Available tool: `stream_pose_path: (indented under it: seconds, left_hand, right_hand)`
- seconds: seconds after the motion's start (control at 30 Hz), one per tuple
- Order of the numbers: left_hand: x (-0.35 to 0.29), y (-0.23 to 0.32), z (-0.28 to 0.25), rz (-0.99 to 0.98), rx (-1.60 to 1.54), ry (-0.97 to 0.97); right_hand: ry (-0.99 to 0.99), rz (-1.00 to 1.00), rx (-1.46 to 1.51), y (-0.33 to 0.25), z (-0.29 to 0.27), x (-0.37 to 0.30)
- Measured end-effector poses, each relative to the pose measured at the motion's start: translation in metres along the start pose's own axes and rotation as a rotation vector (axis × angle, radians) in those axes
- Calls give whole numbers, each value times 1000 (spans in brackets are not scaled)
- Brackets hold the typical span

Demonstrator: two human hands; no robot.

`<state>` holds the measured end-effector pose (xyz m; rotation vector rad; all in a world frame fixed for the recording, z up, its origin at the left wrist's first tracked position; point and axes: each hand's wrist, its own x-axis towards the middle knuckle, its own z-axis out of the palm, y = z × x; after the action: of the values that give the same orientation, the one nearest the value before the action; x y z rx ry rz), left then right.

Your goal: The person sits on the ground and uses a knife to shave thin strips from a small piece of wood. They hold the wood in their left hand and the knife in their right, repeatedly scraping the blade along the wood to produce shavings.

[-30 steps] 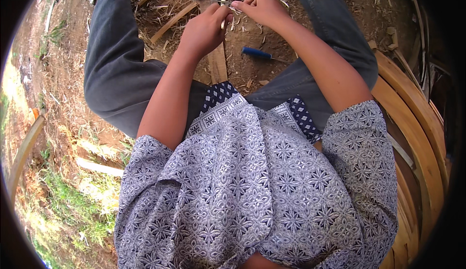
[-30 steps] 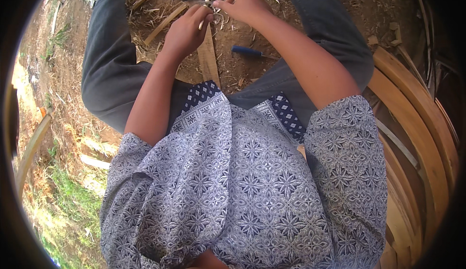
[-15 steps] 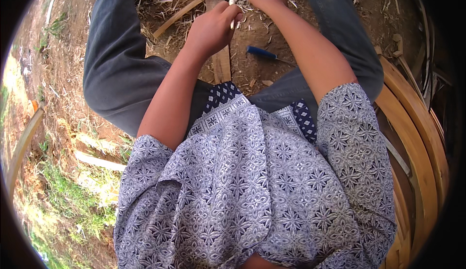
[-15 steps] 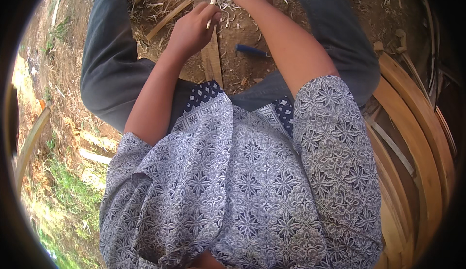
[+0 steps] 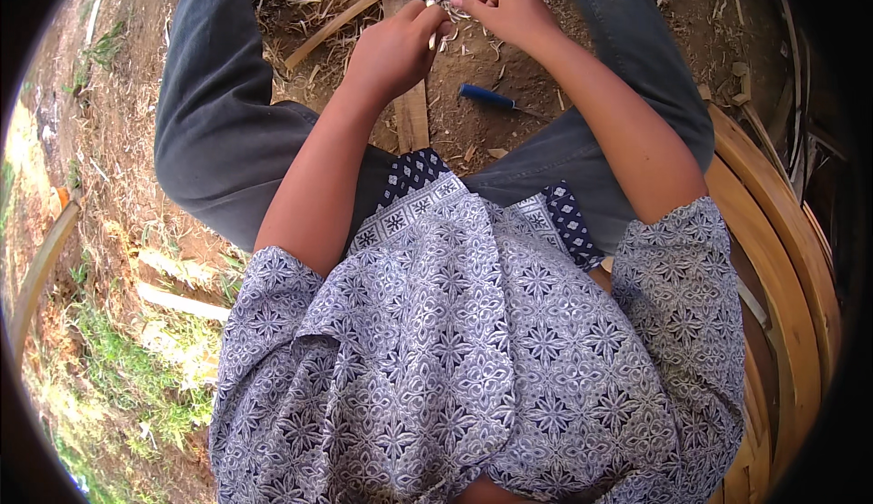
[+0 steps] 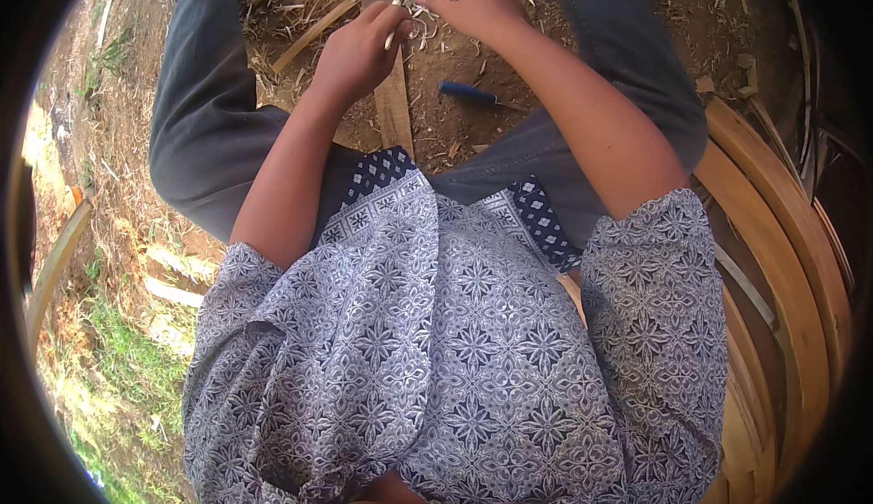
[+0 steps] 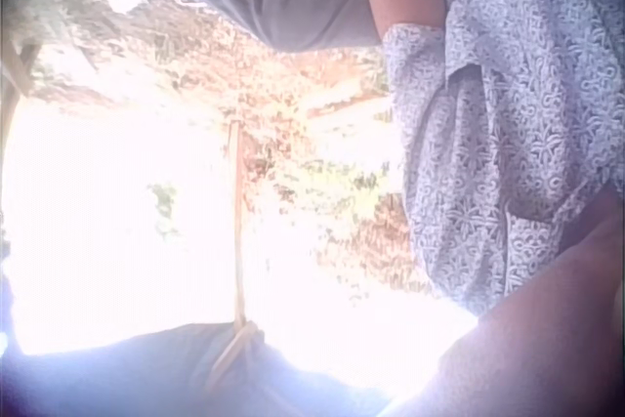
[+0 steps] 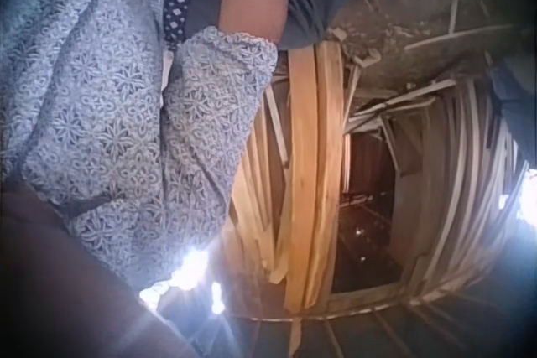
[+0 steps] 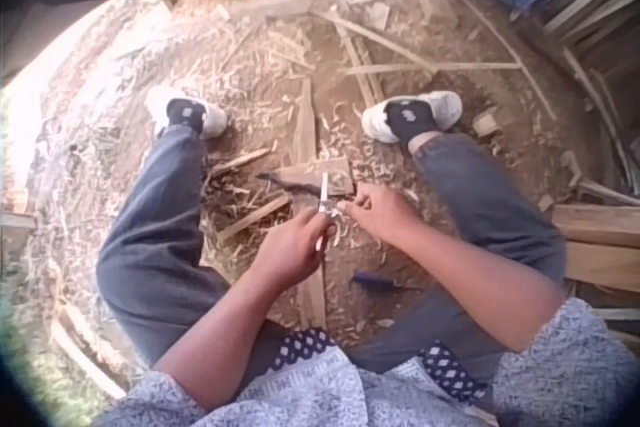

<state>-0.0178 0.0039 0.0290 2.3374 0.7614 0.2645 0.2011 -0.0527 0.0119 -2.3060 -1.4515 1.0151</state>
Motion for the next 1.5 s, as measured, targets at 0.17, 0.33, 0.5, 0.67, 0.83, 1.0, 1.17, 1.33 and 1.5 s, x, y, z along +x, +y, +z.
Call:
stream_pose_path:
  seconds: [0.17, 0.33, 0.5, 0.67, 0.83, 1.0, 1.17, 1.33, 1.5]
  left_hand:
    - [2, 2, 1, 40, 27, -18]
    - [1, 1, 2, 7, 22, -52]
    - [6, 1, -4, -61, -38, 3]
    - [5, 6, -6, -23, -21, -4]
    - [4, 3, -4, -16, -32, -8]
    - [1, 0, -1, -7, 20, -28]
    - [4, 2, -2, 16, 41, -47]
    - [4, 4, -4, -5, 37, -61]
    - [7, 6, -4, 17, 40, -49]
  right_hand:
    - [-11, 52, -83, 8, 1, 16]
    - [0, 214, -39, -10, 2, 30]
    - [-12, 301, 48, -11, 12, 38]
    - [122, 307, -99, 72, 58, 69]
    - [144, 70, 102, 51, 41, 45]
    - [-51, 46, 54, 11, 11, 22]
    - [-18, 196, -42, 0, 8, 38]
    - [69, 227, -73, 10, 22, 47]
    - [147, 279, -119, 66, 59, 67]
